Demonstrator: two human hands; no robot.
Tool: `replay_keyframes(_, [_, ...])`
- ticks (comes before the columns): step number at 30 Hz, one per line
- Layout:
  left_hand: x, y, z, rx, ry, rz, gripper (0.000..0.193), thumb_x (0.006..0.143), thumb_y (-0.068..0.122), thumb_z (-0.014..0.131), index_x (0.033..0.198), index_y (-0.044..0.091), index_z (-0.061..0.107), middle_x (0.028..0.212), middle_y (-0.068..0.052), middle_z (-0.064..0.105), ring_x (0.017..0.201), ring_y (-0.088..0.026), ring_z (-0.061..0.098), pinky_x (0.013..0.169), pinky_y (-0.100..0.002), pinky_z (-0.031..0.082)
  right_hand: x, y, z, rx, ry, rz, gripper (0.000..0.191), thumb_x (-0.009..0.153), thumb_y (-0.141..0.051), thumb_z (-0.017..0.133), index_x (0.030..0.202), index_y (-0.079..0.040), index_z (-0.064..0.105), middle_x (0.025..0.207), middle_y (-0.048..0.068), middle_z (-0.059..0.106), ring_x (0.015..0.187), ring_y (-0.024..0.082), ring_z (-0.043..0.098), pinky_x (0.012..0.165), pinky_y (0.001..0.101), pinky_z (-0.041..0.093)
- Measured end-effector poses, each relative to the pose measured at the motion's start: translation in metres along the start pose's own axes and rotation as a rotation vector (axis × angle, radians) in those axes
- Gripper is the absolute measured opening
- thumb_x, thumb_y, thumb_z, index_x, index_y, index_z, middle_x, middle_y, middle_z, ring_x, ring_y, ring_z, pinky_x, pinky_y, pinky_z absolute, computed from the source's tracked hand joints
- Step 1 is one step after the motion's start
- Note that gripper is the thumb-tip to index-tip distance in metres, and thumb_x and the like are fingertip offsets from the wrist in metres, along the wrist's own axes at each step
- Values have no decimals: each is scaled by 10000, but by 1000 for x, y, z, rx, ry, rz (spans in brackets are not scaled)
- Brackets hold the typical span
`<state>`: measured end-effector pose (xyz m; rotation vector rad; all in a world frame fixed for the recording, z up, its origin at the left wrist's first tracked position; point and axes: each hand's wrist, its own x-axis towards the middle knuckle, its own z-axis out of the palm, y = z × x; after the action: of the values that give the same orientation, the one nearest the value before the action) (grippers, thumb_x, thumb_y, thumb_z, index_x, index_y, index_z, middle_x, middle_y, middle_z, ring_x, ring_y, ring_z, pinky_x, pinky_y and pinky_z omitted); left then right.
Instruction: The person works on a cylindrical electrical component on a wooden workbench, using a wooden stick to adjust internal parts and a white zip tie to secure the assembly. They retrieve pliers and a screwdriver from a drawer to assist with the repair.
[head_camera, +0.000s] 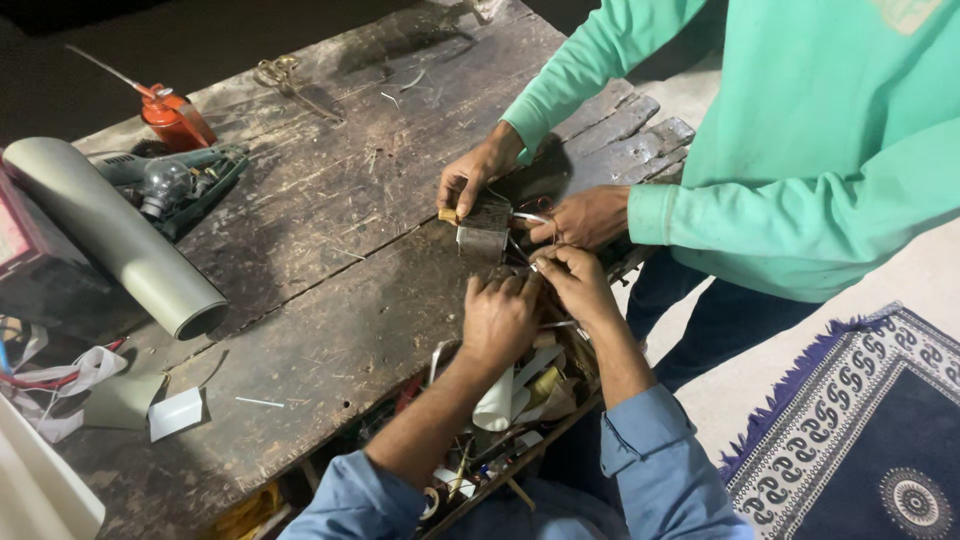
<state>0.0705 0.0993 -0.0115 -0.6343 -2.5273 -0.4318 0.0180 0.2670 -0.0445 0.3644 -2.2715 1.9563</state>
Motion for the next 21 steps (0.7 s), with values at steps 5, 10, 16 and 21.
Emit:
replay_keyframes(5, [9,5,18,-18,47,-82,398,806,168,632,1191,136,725,878,-62,730,772,-256,710,792,-477,451,-1,11,-6,112,48,65,144,975,-78,665,1055,5,750,956,16,737,887,81,637,814,240,509])
replay_keyframes(10, [8,7,23,-27,35,-131,383,838,155,625,1206,152,733,892,-64,732,769,-267,712,814,-499,446,-5,16,-6,221,81,82,140,970,-77,685,1057,5,758,975,13,746,912,81,643,848,238,505])
replay_keyframes(16, [9,11,23,34,-56,-174,304,789,172,668,1083,130,736,952,-71,735,786,-247,721,916,-571,426,-7,5,-4,192,151,124,148,965,-81,686,1048,15,763,968,48,763,897,107,671,836,248,521])
replay_keyframes(21, [12,14,20,-16,-80,-250,298,839,192,683,1125,110,701,948,-82,726,821,-280,714,926,-553,431,-10,6,-4,140,145,47,137,965,-65,671,1029,13,764,952,43,759,892,96,668,830,240,517])
